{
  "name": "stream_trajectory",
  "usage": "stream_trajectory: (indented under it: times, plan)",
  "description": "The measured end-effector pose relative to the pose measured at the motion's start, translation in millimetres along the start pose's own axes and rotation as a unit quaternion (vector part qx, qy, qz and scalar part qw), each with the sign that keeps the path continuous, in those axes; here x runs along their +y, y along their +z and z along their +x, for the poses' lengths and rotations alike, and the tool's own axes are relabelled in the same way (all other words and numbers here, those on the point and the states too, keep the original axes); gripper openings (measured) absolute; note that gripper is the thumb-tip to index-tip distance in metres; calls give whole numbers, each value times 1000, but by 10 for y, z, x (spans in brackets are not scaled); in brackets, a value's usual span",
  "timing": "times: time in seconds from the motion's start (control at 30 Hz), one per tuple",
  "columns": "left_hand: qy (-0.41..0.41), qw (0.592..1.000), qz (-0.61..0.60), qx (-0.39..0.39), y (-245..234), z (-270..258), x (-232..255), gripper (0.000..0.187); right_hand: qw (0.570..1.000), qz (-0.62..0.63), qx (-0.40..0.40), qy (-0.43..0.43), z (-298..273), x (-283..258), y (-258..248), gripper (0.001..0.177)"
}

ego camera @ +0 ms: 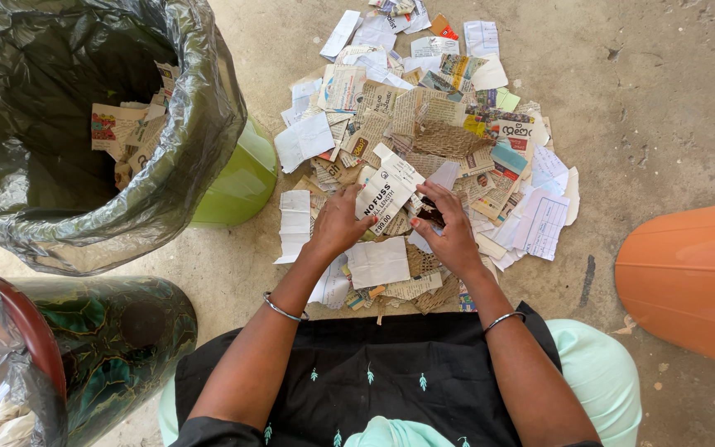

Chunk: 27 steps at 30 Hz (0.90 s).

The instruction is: The person sits on the floor and sorts through a pile of mixed paper scraps, picking up pieces, briefly unfolding or inspecting them, and placing them into a green bin lined with a black plastic bag. The person handles newspaper clippings, envelopes, and printed sheets one at a time.

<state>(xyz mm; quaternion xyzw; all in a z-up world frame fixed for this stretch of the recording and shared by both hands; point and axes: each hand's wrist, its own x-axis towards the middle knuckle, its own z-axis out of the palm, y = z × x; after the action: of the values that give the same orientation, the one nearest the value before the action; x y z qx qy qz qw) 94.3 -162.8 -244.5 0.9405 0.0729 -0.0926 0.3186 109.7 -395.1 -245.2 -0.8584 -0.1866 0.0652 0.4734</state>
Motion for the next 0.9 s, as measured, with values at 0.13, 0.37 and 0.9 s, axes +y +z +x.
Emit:
stream_trajectory:
  times: [0.13, 0.37, 0.9]
  plan:
    - [-73, 988, -105, -82, 82, 65, -57, 69, 999, 48, -5, -15, 5, 2, -20, 53]
    - [24, 990, -137, 33, 262, 95, -145, 77, 996, 75, 36, -38, -12, -36, -63, 47]
    - [67, 961, -253, -93, -304, -58, 194, 47, 973, 210, 91, -20, 16, -43, -90, 38]
